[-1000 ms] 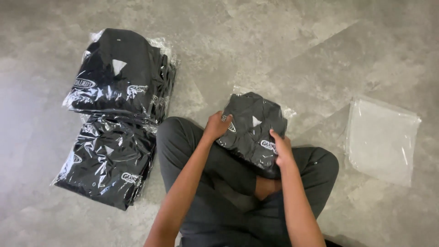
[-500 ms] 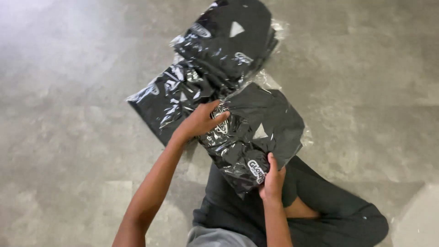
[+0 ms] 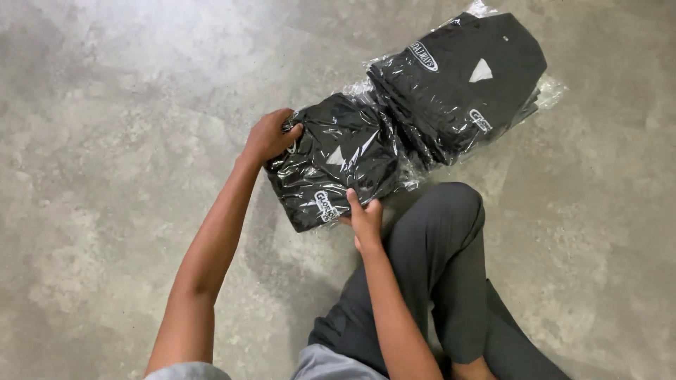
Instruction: A person sitting on the floor packages folded black shirts into clear plastic bags.
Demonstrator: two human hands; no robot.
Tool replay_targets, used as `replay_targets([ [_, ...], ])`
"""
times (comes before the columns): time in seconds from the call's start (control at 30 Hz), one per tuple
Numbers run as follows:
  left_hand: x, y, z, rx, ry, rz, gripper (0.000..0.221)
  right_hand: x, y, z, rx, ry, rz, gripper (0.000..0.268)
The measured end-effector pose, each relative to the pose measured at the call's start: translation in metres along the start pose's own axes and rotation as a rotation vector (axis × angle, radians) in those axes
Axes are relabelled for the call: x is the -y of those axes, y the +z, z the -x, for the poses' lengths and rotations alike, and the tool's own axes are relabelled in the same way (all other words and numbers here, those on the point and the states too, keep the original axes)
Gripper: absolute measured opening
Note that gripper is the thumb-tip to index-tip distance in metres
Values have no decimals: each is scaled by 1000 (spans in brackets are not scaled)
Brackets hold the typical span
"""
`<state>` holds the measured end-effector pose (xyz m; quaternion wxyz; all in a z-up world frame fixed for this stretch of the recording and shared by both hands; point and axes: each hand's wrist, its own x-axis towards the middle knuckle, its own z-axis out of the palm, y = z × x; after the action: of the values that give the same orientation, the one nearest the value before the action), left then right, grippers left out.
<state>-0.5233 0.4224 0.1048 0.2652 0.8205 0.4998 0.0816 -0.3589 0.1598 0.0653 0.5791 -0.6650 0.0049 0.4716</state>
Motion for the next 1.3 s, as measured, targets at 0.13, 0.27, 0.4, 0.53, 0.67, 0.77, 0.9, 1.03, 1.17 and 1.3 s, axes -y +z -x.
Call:
replay_targets([
  [0.13,2,19,-22,-14,31,62,42,10,2,-7,-93,-205,200,43],
  [0.27,-13,30,-35,-21,59,13,41,38,1,1,-221,-350,310,52],
  [0.4,-47,18,-11,-262,129,-298,71,50,-5,24,-371,-664,469,112],
  [0.53,-91,10,19,-390,255,-216,72,94,11,43,-354,-1084,714,95],
  [0.67,-108,23,22,-167,261,-227,73,107,41,22,-109,-1029,1061,67],
  [0.77,-102,37,22,-101,264,-288,69,84,49,0,-137,-927,1307,77],
  [0.9,-97,47,17,-104,256,-297,68,71,51,-11,-184,-889,1415,77],
  [1.03,-91,60,10,-123,244,-292,70,70,48,-18,-142,-863,1389,77],
  [1.17,-88,67,8,-118,243,-295,71,68,48,-22,-111,-808,1387,78],
  [1.3,-87,70,4,-101,237,-294,70,73,48,-23,-64,-743,1399,77],
])
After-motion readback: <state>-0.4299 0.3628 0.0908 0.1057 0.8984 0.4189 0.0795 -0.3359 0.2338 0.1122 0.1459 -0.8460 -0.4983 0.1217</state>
